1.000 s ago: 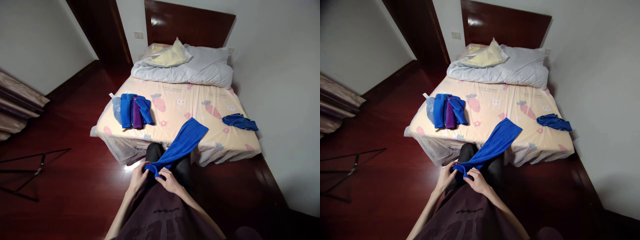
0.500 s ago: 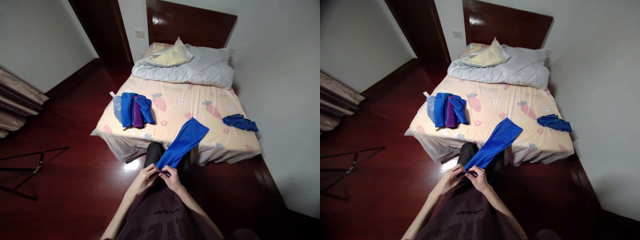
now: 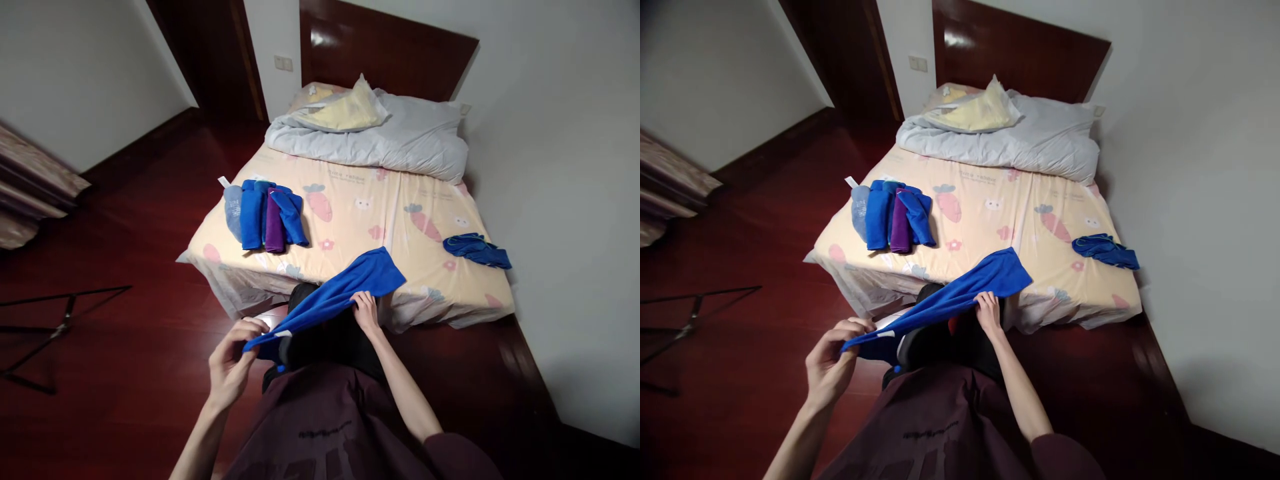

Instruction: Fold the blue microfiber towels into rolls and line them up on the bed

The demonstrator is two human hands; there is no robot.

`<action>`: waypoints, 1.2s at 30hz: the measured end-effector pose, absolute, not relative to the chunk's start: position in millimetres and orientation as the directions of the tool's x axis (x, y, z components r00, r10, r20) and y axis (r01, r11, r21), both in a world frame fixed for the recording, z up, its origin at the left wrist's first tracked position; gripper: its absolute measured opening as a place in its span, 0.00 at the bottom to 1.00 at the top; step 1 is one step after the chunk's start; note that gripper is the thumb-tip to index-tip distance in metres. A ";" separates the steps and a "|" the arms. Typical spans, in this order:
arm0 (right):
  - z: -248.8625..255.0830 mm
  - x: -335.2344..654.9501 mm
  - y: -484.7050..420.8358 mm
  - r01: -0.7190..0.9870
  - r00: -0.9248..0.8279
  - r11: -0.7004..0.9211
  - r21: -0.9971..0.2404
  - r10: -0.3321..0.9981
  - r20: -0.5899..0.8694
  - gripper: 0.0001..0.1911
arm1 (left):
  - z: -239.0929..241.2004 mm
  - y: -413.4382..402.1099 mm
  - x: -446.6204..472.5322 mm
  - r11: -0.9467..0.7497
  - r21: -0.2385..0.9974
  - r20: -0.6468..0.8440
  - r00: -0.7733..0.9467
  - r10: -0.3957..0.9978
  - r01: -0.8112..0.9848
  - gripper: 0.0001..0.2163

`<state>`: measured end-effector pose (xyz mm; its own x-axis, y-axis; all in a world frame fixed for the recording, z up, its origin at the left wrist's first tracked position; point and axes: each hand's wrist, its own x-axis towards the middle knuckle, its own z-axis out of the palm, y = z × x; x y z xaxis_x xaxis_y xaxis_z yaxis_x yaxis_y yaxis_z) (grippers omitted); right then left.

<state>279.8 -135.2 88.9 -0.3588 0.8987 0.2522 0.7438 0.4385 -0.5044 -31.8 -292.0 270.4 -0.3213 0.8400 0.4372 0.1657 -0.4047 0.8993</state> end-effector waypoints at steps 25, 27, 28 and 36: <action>177.2 510.3 -168.2 0.840 0.024 0.142 -0.524 0.955 0.297 0.10 | 265.3 -192.9 -168.1 0.114 0.828 0.325 -0.636 0.700 0.548 0.28; 195.4 523.8 -160.6 0.861 -0.005 0.155 -0.484 0.955 0.297 0.13 | 273.6 -174.5 -162.6 0.083 0.820 0.329 -0.584 0.742 0.566 0.26; 205.6 530.7 -156.1 0.870 -0.017 0.160 -0.467 0.955 0.296 0.16 | 279.5 -165.5 -158.2 0.043 0.823 0.337 -0.547 0.767 0.567 0.25; 280.1 579.7 -139.3 0.861 -0.002 0.146 -0.488 0.959 0.284 0.29 | 324.1 -117.0 -128.6 -0.001 0.608 0.293 -0.223 0.930 0.794 0.10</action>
